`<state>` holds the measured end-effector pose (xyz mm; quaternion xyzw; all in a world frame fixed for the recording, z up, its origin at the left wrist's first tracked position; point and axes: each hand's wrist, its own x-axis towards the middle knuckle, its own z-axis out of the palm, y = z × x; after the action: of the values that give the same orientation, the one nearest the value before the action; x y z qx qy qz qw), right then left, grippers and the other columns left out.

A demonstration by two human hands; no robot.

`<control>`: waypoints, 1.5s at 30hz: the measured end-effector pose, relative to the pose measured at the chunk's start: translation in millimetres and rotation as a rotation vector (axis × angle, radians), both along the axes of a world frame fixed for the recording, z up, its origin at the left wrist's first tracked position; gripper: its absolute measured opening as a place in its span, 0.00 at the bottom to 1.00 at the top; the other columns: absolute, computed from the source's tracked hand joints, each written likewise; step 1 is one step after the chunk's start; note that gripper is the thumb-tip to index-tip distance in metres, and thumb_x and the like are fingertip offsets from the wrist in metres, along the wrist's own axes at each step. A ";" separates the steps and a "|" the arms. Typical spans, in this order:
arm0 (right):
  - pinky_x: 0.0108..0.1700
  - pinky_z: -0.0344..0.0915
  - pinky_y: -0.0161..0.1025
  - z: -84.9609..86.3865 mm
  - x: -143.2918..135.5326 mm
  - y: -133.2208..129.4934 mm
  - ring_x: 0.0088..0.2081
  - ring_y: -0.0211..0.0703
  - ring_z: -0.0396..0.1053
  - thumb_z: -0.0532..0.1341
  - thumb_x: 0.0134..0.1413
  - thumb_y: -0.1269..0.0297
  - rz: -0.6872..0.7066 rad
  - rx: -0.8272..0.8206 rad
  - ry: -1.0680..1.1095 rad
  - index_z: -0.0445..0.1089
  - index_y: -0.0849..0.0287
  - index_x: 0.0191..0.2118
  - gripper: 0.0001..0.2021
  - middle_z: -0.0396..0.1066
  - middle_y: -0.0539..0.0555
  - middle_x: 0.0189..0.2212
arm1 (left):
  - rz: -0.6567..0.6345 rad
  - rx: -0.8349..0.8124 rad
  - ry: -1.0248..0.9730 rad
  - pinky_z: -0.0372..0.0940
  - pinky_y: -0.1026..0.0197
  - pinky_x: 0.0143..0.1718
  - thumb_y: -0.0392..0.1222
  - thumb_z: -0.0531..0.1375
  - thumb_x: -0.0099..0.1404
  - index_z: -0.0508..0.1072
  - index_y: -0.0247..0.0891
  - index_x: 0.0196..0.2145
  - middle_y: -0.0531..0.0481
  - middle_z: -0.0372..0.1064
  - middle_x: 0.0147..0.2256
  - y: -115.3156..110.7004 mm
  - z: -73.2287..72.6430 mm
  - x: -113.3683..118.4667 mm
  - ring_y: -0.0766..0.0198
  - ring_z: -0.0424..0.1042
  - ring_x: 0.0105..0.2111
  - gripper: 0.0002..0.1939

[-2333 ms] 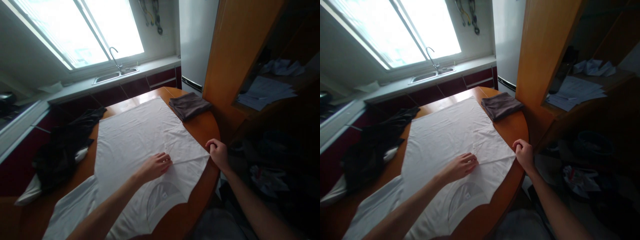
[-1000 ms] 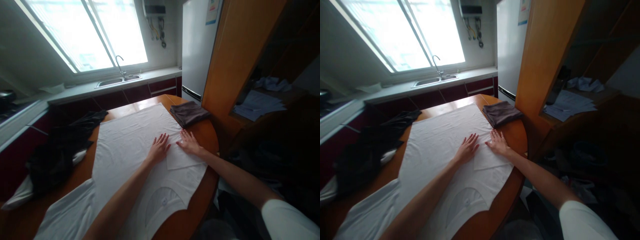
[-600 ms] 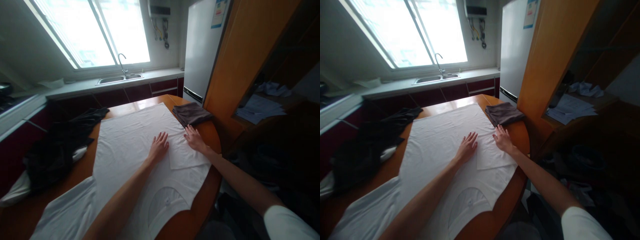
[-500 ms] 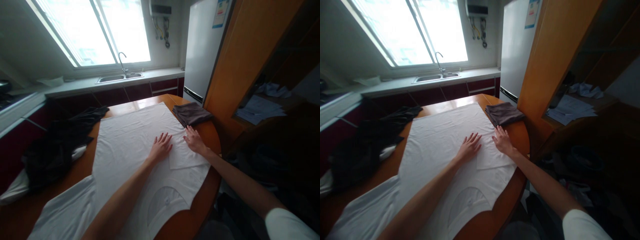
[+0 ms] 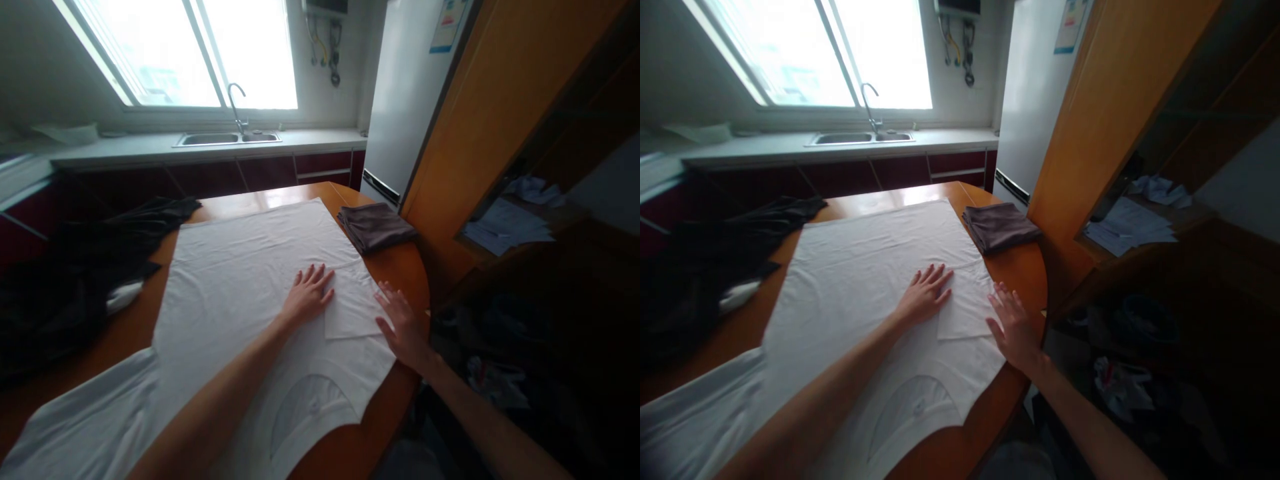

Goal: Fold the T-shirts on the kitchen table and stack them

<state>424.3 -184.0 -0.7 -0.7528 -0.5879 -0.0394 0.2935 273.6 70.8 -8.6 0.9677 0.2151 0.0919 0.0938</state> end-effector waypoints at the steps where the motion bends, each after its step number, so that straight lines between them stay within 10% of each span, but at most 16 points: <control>1: 0.70 0.49 0.58 3.9 5.0 -1.7 0.71 0.52 0.50 0.46 0.72 0.56 -0.057 0.112 0.041 0.62 0.56 0.67 0.24 0.57 0.60 0.69 | -0.001 0.000 -0.002 0.42 0.36 0.69 0.56 0.50 0.74 0.56 0.52 0.70 0.49 0.46 0.72 0.4 -0.8 0.2 0.46 0.42 0.72 0.30; 6: 0.65 0.60 0.55 17.8 49.2 11.5 0.64 0.51 0.63 0.44 0.71 0.59 -0.329 0.455 0.232 0.68 0.60 0.60 0.23 0.68 0.64 0.60 | -0.002 -0.002 0.006 0.42 0.37 0.69 0.55 0.49 0.74 0.56 0.51 0.70 0.49 0.46 0.72 1.2 -1.2 0.0 0.47 0.42 0.72 0.29; 16: 0.70 0.46 0.61 -18.6 53.4 21.8 0.72 0.56 0.45 0.52 0.68 0.53 -0.155 -0.088 0.073 0.65 0.59 0.65 0.26 0.52 0.62 0.71 | -0.006 -0.017 -0.010 0.43 0.37 0.69 0.55 0.50 0.74 0.56 0.53 0.70 0.51 0.46 0.72 2.1 -2.2 -0.8 0.47 0.42 0.72 0.29; 25: 0.68 0.56 0.56 -26.4 66.4 21.6 0.68 0.53 0.57 0.48 0.70 0.49 -0.206 0.176 0.347 0.70 0.60 0.60 0.26 0.63 0.63 0.65 | -0.046 0.094 -0.160 0.37 0.38 0.71 0.51 0.54 0.73 0.57 0.46 0.70 0.46 0.45 0.72 -10.4 20.5 0.8 0.49 0.38 0.73 0.31; 34: 0.65 0.60 0.55 -22.9 63.0 23.8 0.63 0.53 0.65 0.48 0.70 0.48 -0.217 0.201 0.371 0.74 0.61 0.55 0.26 0.70 0.65 0.60 | -0.114 -0.064 -0.190 0.46 0.43 0.70 0.51 0.53 0.74 0.56 0.44 0.70 0.44 0.52 0.70 -7.0 13.0 3.9 0.51 0.46 0.71 0.30; 39: 0.64 0.61 0.56 -22.5 63.6 24.0 0.61 0.54 0.67 0.48 0.70 0.47 -0.237 0.200 0.377 0.75 0.61 0.53 0.27 0.72 0.65 0.58 | -0.309 -0.337 -0.175 0.68 0.59 0.48 0.43 0.58 0.71 0.77 0.40 0.45 0.46 0.76 0.45 -4.0 54.7 -3.8 0.59 0.75 0.44 0.10; 45: 0.65 0.60 0.56 -23.1 63.5 24.3 0.61 0.55 0.67 0.48 0.70 0.46 -0.230 0.199 0.375 0.75 0.61 0.53 0.27 0.72 0.65 0.57 | -0.535 -0.441 0.329 0.59 0.65 0.27 0.40 0.74 0.54 0.76 0.41 0.33 0.55 0.73 0.29 -24.4 76.2 -18.5 0.65 0.70 0.27 0.11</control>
<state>487.8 -159.7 -23.8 -0.7764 -0.4267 0.0103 0.4638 255.1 46.4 67.6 0.9480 -0.0184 -0.1411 0.2848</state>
